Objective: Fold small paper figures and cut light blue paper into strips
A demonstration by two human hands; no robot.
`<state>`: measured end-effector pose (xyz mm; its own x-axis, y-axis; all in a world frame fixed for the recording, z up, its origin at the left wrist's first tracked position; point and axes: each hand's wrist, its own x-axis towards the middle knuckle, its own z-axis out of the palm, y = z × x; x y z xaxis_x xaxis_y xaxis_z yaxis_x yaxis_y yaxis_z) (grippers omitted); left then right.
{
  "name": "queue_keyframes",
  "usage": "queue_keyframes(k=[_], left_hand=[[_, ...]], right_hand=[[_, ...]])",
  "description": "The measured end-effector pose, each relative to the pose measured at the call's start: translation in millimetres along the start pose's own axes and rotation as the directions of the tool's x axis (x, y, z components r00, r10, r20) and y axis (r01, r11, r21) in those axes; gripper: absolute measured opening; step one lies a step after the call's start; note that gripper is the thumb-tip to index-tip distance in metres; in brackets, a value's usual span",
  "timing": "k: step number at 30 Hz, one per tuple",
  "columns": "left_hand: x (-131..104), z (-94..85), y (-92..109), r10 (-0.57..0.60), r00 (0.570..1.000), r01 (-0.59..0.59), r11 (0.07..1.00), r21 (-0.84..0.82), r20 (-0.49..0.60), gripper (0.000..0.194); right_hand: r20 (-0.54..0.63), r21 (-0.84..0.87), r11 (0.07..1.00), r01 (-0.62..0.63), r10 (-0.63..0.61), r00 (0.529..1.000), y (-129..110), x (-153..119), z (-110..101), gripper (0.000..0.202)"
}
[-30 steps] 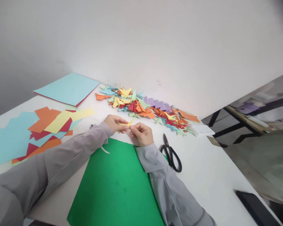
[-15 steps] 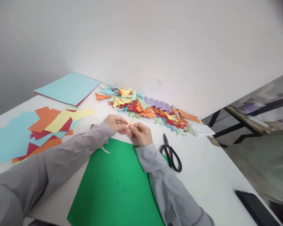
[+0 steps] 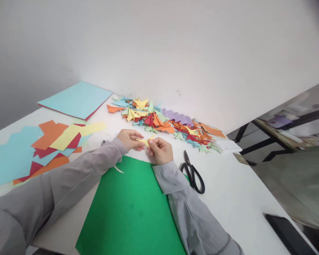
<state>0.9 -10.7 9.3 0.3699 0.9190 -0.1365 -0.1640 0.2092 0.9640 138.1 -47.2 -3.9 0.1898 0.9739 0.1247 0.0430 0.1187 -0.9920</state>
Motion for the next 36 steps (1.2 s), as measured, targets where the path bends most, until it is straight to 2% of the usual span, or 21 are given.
queue_keyframes(k=[5, 17, 25, 29, 33, 36], left_hand=[[1, -1.0, 0, 0.005, 1.0, -0.005, 1.0, 0.013, 0.011, 0.022], [0, 0.3, 4, -0.074, 0.997, 0.076, 0.994, -0.074, 0.034, 0.007], [-2, 1.0, 4, -0.092, 0.994, 0.099, 0.988, -0.114, 0.064, 0.021], [-1, 1.2, 7, -0.097, 0.995, 0.099, 0.985, -0.142, 0.019, 0.031], [1, 0.6, 10, -0.099, 0.995, 0.098, 0.975, -0.198, 0.004, 0.028], [1, 0.5, 6, -0.056, 0.998, 0.06, 0.986, -0.159, 0.029, 0.024]], right_hand=[[0.006, 0.052, 0.998, -0.024, 0.024, 1.0, 3, 3, -1, 0.034], [0.02, 0.132, 0.99, -0.051, 0.048, 0.999, 6, 6, -2, 0.032], [0.024, 0.099, 0.995, -0.03, 0.027, 0.999, 10, 7, -4, 0.032], [0.019, 0.11, 0.993, -0.031, 0.029, 0.999, 11, 7, -4, 0.03], [0.013, 0.133, 0.991, -0.033, 0.031, 0.999, 9, 7, -4, 0.03], [0.019, 0.137, 0.99, -0.032, 0.03, 0.999, 7, 5, -2, 0.029]])
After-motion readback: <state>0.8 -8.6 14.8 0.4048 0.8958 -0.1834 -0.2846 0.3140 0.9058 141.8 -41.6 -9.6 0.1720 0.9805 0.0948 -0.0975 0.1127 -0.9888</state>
